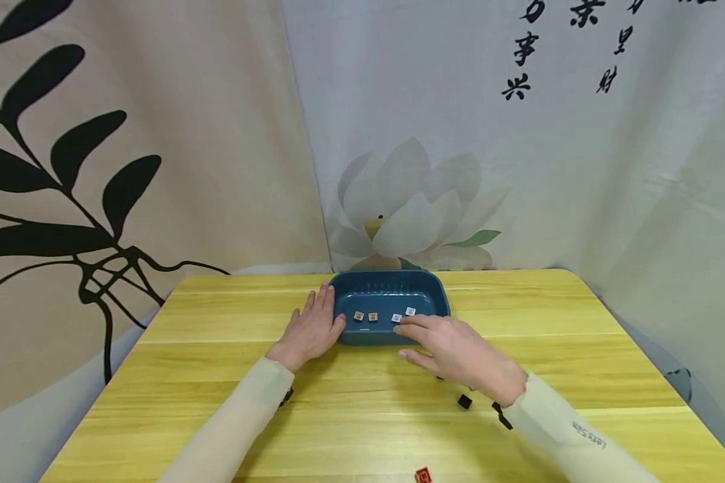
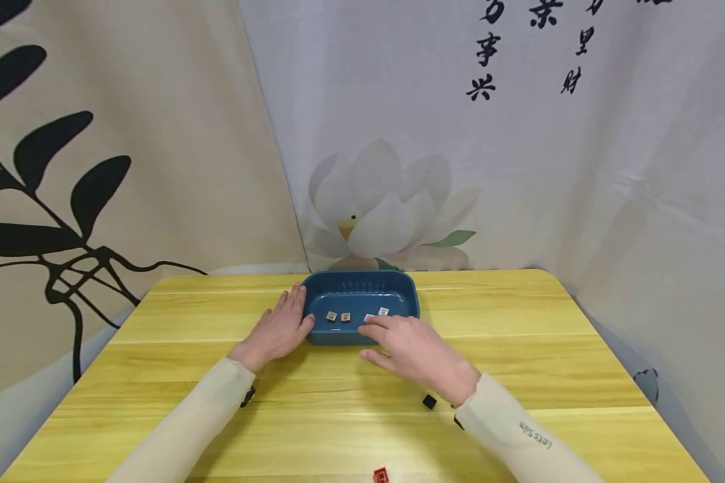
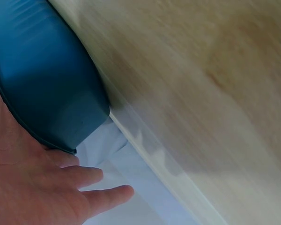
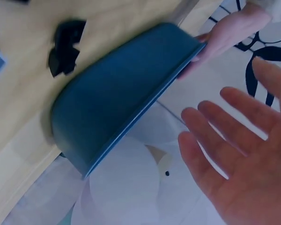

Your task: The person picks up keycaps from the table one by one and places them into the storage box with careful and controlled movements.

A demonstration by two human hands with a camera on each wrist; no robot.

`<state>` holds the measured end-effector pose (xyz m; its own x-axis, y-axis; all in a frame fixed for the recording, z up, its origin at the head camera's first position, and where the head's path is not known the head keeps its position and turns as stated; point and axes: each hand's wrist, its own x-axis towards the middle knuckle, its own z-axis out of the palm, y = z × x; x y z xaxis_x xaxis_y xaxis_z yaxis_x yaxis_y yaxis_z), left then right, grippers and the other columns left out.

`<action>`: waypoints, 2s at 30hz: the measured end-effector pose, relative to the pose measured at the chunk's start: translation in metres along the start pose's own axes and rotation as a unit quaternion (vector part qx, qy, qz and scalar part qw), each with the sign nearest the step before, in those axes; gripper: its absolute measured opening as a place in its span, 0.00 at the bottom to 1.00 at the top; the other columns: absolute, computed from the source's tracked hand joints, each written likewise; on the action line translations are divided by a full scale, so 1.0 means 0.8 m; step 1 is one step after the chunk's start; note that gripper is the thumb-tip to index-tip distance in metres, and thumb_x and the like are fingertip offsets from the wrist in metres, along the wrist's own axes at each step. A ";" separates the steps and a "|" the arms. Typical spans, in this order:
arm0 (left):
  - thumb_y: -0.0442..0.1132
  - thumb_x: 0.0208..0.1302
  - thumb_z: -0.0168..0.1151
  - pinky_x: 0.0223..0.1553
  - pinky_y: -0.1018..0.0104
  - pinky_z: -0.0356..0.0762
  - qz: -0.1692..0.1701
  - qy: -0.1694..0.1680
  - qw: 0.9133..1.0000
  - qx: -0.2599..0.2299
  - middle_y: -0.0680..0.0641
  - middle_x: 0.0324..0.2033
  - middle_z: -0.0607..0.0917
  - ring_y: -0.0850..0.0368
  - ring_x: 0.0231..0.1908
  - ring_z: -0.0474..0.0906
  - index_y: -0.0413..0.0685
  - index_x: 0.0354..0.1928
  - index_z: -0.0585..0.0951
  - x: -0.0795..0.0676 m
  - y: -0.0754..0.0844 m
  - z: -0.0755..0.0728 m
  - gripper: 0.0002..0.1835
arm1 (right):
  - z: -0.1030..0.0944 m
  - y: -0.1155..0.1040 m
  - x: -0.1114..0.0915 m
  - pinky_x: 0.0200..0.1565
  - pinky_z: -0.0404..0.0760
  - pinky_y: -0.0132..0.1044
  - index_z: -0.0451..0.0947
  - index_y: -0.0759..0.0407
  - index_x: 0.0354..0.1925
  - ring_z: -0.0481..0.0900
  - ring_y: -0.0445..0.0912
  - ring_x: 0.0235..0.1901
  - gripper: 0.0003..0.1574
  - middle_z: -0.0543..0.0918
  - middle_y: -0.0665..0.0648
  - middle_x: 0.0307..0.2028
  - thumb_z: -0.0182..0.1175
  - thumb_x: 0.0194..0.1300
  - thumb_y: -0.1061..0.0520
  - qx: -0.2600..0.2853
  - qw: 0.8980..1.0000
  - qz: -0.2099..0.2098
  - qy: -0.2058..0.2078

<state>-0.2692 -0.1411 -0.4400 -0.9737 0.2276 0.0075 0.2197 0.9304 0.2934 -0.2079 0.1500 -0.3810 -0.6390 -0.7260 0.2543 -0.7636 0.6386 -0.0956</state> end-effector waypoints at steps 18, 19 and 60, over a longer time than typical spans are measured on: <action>0.55 0.80 0.42 0.70 0.27 0.54 -0.004 0.001 1.000 -0.001 0.39 0.82 0.44 0.34 0.79 0.45 0.37 0.82 0.47 0.001 0.000 0.003 0.41 | 0.011 -0.049 -0.047 0.61 0.79 0.45 0.75 0.49 0.70 0.76 0.45 0.67 0.34 0.76 0.52 0.70 0.52 0.78 0.34 0.107 0.976 -0.132 -0.132; 0.55 0.80 0.42 0.70 0.27 0.54 -0.005 0.002 1.000 -0.001 0.39 0.82 0.44 0.34 0.79 0.45 0.37 0.82 0.47 0.001 0.000 0.003 0.41 | 0.012 -0.051 -0.050 0.61 0.79 0.44 0.75 0.49 0.71 0.76 0.44 0.67 0.33 0.75 0.52 0.70 0.53 0.78 0.35 0.107 0.975 -0.143 -0.135; 0.54 0.80 0.41 0.71 0.28 0.53 -0.002 0.003 1.000 -0.004 0.40 0.82 0.44 0.34 0.79 0.44 0.37 0.82 0.46 0.002 -0.001 0.003 0.40 | 0.046 -0.069 -0.088 0.36 0.71 0.18 0.85 0.41 0.44 0.70 0.26 0.31 0.05 0.74 0.34 0.36 0.64 0.74 0.53 0.152 0.958 -0.122 -0.211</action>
<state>-0.2709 -0.1411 -0.4428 -0.9751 0.2216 0.0123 0.2150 0.9292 0.3007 -0.1243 0.1567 -0.4288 -0.3698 -0.9236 -0.1007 -0.8459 0.3795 -0.3747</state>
